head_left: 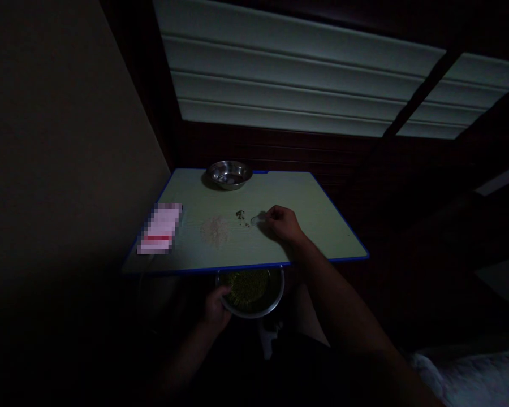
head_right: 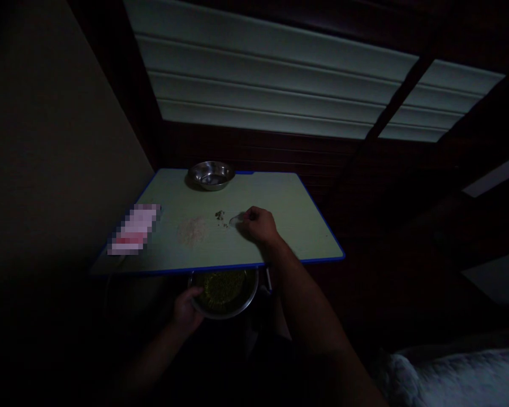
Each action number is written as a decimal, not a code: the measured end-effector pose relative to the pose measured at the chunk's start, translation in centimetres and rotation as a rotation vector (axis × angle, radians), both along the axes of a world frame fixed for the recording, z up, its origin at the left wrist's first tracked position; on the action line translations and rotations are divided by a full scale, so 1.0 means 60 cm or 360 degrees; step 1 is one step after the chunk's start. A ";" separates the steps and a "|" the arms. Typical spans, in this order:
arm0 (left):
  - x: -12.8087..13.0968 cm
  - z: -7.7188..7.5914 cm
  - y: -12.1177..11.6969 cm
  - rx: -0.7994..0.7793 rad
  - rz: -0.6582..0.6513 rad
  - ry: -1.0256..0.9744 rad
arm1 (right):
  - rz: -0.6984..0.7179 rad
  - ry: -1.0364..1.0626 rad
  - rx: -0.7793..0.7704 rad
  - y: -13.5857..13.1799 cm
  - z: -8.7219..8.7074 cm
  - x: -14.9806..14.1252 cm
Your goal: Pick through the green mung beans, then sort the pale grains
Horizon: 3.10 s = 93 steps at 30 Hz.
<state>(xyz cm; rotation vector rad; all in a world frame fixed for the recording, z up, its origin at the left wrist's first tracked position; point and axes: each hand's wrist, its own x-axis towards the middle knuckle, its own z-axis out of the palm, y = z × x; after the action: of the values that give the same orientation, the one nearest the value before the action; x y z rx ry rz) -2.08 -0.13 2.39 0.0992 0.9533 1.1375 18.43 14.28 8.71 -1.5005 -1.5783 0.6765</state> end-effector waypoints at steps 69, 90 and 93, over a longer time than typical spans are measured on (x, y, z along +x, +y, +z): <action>0.063 0.013 -0.007 0.0259 0.0336 -0.0047 | -0.0143 0.0030 0.0246 0.001 0.001 -0.041; 0.059 0.004 -0.018 0.0246 0.0381 -0.0038 | -0.0045 0.0130 0.0379 -0.001 -0.005 -0.045; 0.059 0.004 -0.019 0.0255 0.0379 -0.0036 | -0.0017 0.0100 0.0362 0.000 -0.006 -0.044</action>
<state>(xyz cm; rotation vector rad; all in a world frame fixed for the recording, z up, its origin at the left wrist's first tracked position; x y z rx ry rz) 1.48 -1.28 2.61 0.1041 0.8688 1.4319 15.76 14.25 8.37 -1.3073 -1.5431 0.5142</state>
